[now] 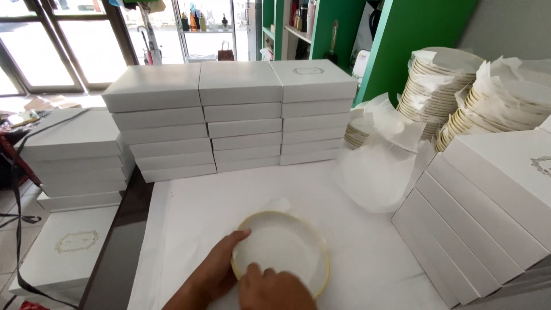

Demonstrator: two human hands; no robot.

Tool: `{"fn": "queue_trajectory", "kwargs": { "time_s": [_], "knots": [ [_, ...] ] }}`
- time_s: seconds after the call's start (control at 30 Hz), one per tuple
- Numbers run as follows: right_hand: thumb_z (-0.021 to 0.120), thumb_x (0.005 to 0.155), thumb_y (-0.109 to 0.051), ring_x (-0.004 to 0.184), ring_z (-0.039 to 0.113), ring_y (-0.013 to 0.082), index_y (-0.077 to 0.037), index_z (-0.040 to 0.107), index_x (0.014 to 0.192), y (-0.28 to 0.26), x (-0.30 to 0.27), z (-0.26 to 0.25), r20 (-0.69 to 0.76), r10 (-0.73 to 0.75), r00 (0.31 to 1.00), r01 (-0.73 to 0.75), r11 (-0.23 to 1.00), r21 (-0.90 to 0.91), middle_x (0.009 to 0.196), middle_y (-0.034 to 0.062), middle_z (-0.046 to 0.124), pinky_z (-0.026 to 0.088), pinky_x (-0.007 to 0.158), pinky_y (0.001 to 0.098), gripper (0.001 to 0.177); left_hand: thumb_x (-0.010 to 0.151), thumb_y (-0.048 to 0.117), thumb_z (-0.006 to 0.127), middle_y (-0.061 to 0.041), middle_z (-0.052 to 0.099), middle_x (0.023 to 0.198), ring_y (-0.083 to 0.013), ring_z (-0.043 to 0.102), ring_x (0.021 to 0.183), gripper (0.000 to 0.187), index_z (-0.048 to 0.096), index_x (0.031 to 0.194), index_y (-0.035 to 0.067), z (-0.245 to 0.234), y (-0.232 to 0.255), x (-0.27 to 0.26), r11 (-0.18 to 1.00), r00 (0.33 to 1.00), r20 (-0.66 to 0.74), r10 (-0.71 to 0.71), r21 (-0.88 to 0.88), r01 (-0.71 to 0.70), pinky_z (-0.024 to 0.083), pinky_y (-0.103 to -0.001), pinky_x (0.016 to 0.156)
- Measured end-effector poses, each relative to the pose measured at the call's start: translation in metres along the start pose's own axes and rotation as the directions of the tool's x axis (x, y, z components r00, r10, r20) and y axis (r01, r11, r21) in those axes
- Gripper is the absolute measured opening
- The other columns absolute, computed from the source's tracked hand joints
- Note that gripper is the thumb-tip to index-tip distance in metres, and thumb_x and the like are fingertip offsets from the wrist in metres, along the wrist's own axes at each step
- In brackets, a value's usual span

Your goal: Wrapping ceramic plates in protective paper and placing them into individual white boxes.

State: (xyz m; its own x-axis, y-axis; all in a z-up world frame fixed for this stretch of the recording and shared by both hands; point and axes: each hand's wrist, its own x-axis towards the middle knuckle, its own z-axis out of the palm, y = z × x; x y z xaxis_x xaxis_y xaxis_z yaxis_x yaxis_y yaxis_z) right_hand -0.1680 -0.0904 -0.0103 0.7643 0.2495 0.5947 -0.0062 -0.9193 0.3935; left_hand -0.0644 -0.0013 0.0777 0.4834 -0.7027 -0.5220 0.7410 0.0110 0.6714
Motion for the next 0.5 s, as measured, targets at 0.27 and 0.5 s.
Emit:
{"fn": "queue_trajectory", "kwargs": {
  "time_s": [0.27, 0.5],
  "knots": [
    [0.063, 0.074, -0.039, 0.079, 0.053, 0.0260, -0.018, 0.058, 0.100, 0.033, 0.060, -0.048, 0.649, 0.021, 0.761, -0.272, 0.918, 0.289, 0.098, 0.0058, 0.055, 0.037, 0.064, 0.0424, 0.034, 0.089, 0.012, 0.050, -0.019, 0.068, 0.105, -0.0309, 0.062, 0.089, 0.047, 0.068, 0.131, 0.005, 0.005, 0.010, -0.019, 0.973, 0.981, -0.117, 0.157, 0.188, -0.134, 0.047, -0.038, 0.076],
    [0.071, 0.091, -0.041, 0.099, 0.060, 0.0154, -0.021, 0.062, 0.109, 0.141, 0.056, -0.032, 0.577, 0.288, 0.764, -0.595, 0.661, 0.457, 0.108, -0.0047, 0.060, 0.051, 0.078, 0.0336, 0.028, 0.106, 0.034, 0.043, -0.010, 0.072, 0.091, -0.0202, 0.063, 0.082, 0.046, 0.074, 0.097, 0.000, -0.013, 0.005, -0.003, 0.881, 0.947, 0.083, 0.311, 0.349, -0.319, 0.050, -0.036, 0.077]
  ]
}}
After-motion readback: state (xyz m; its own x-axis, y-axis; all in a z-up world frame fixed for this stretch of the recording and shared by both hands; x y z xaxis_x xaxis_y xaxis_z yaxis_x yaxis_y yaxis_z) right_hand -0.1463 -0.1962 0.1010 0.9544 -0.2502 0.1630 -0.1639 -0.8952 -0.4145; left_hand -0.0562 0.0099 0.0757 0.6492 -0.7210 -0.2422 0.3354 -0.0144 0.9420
